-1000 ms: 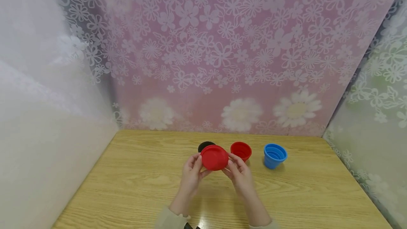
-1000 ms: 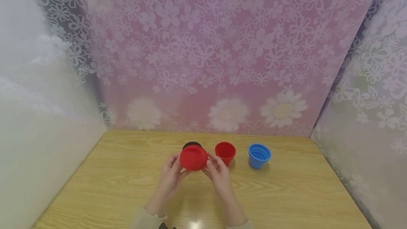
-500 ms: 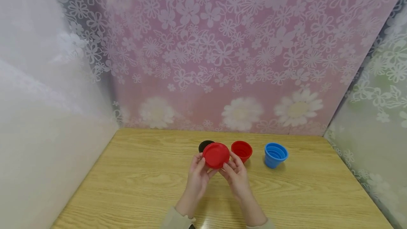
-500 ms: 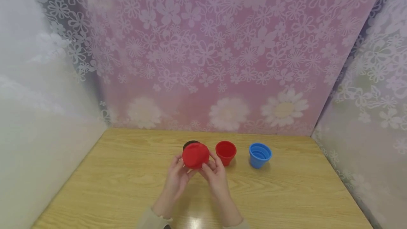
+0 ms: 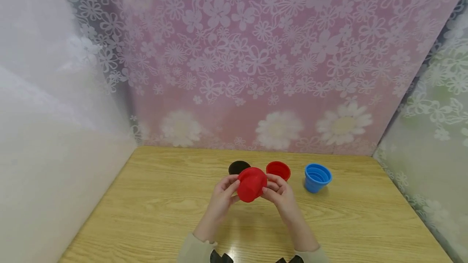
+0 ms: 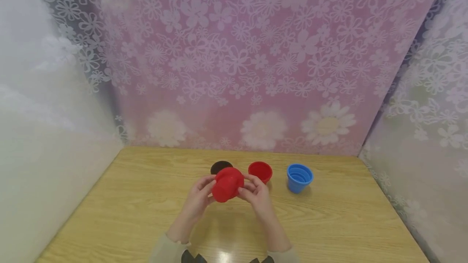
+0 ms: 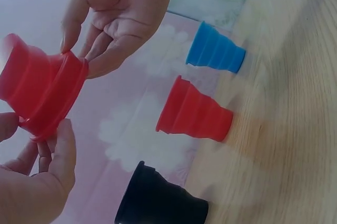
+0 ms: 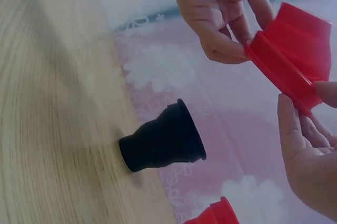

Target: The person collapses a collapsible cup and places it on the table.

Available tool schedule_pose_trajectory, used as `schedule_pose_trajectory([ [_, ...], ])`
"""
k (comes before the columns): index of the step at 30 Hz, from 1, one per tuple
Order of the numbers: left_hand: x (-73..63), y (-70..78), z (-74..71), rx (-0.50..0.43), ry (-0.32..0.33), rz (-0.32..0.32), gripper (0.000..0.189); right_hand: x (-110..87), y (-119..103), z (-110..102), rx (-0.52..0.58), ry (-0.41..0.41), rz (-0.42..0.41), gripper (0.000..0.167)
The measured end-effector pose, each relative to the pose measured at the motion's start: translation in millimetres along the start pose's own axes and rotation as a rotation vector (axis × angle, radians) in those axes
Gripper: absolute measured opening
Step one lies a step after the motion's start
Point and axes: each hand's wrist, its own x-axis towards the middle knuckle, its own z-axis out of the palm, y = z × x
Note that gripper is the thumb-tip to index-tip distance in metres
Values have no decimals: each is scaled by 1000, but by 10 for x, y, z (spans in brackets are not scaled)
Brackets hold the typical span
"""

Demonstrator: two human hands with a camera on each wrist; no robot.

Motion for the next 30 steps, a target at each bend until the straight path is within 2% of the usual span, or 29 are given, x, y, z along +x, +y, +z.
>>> schedule_pose_trajectory([
  [7,8,78,7,183,-22,-7,30,29,-54,-78,-141,-85,-41,40],
  [13,-62,197,83,277,-19,18,25,62,-84,-97,-251,-129,-37,41],
  [18,-88,214,133,286,3,53,24,75,-41,-16,-215,-54,19,39],
  [23,-83,190,184,276,21,68,24,79,7,74,-150,34,32,34],
  [30,-84,239,203,339,31,57,29,57,-2,126,-142,42,56,30],
])
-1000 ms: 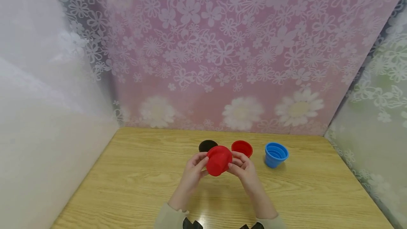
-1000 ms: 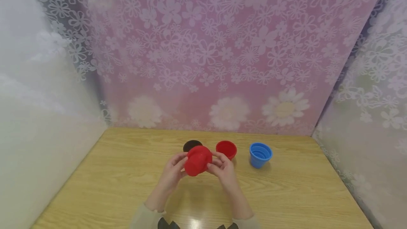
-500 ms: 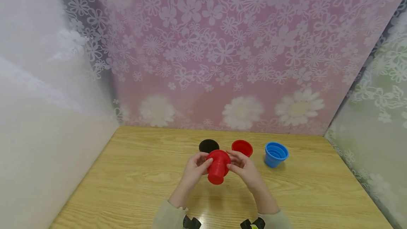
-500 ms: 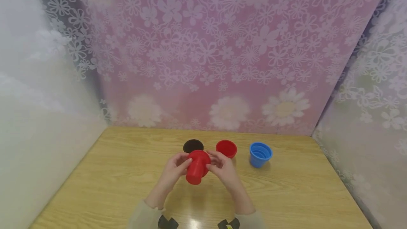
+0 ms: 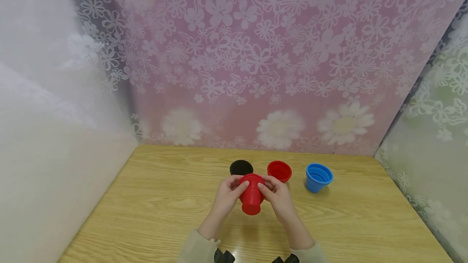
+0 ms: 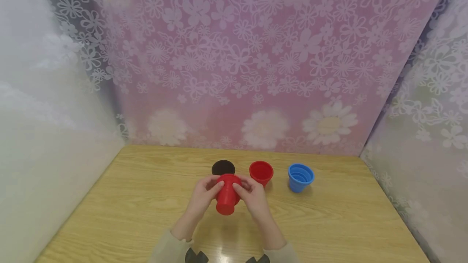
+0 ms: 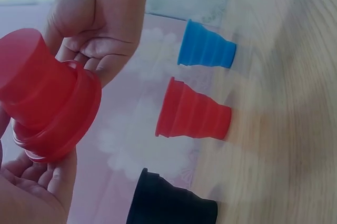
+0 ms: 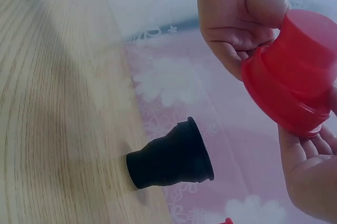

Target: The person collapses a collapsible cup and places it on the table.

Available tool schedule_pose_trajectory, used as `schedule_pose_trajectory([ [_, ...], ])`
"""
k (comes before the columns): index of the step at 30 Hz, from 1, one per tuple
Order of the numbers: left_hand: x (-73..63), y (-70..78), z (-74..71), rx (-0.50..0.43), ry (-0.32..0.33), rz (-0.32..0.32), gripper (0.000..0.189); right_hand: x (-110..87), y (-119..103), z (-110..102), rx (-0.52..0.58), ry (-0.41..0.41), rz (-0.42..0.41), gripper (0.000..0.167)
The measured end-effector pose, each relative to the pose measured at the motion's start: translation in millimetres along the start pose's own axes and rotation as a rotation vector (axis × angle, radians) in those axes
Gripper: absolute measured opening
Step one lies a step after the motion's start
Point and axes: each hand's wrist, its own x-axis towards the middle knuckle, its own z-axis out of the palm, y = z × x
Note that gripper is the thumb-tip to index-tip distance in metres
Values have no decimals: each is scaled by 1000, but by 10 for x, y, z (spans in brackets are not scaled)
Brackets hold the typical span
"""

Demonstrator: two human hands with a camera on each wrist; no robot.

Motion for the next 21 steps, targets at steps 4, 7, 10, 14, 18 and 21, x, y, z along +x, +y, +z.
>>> schedule_pose_trajectory([
  [4,1,30,-5,9,-19,8,29,-7,-13,13,7,-7,8,28],
  [7,-3,50,-13,23,-23,16,28,-5,-26,19,19,-17,-8,27],
  [10,-1,42,-25,42,-27,22,28,-4,-37,24,12,-17,-24,27],
  [14,37,-51,-53,66,-35,22,29,-6,-46,25,-22,-4,-21,27],
  [18,106,-188,-85,97,-41,16,30,-5,-34,24,-52,0,-31,28],
  [21,121,-215,-96,123,-46,28,29,-2,-22,25,-75,2,-40,27],
])
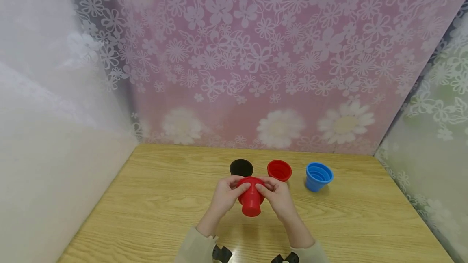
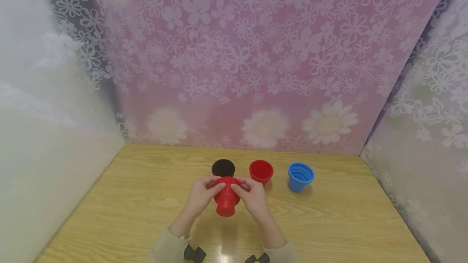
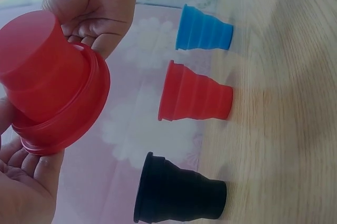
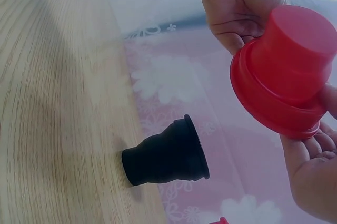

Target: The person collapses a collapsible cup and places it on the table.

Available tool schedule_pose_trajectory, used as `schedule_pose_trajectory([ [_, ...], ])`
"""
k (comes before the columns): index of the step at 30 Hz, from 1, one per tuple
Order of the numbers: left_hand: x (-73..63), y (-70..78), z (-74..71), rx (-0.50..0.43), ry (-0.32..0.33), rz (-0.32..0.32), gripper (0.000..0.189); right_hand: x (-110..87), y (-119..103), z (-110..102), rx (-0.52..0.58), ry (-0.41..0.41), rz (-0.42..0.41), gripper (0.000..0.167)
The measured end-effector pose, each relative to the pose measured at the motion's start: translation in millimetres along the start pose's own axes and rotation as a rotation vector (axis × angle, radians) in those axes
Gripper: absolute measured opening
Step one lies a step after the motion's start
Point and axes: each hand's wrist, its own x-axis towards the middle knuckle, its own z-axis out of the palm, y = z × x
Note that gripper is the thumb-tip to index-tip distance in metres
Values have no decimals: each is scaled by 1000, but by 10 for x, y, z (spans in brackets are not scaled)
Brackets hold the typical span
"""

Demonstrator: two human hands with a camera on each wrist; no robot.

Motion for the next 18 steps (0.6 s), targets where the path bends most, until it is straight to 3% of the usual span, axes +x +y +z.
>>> schedule_pose_trajectory([
  [7,-102,228,1,51,1,51,22,0,0,6,-69,11,-12,25],
  [18,-138,327,18,178,32,140,17,-25,-2,51,-210,74,-45,30],
])
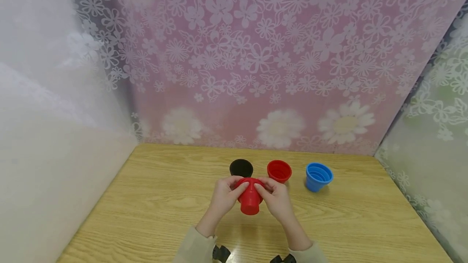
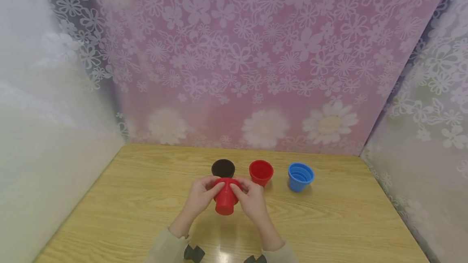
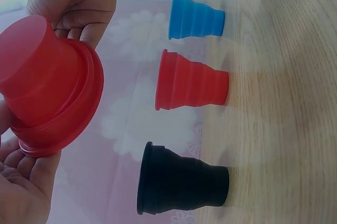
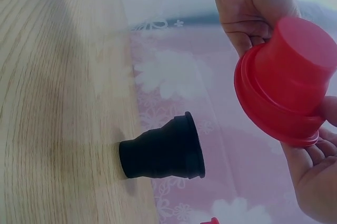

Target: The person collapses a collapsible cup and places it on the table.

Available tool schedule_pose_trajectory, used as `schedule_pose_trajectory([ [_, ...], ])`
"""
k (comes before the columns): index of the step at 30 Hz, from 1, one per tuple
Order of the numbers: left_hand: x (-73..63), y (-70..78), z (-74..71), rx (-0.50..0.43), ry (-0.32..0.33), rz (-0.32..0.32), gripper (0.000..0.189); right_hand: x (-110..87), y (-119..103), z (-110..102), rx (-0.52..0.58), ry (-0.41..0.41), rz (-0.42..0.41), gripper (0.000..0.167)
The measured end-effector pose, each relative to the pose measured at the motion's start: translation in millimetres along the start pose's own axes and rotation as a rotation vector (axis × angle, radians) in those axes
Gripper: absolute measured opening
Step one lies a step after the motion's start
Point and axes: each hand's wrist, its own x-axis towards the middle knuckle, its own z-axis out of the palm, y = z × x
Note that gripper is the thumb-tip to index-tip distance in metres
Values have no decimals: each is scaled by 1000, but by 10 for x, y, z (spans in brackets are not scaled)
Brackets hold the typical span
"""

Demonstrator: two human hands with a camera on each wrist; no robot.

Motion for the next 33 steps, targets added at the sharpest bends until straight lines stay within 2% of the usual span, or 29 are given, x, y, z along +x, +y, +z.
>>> schedule_pose_trajectory([
  [3,0,-23,8,9,8,21,16,-3,4,10,-23,6,-17,29],
  [10,75,-351,62,73,39,56,17,-8,16,30,-56,27,-70,25],
  [14,79,-397,72,117,61,126,16,-7,25,41,-72,49,-117,20],
  [16,83,-414,74,117,65,138,16,-22,-21,40,-76,52,-126,19],
  [23,-1,-66,12,59,24,49,16,3,21,34,-62,56,-100,20],
  [25,8,-92,3,8,-3,17,19,7,28,28,-54,57,-95,20],
  [31,29,-145,-34,-235,-107,-112,30,18,66,0,-33,56,-60,21],
  [33,26,-148,-40,-274,-119,-135,31,16,77,-8,-23,37,-29,22],
])
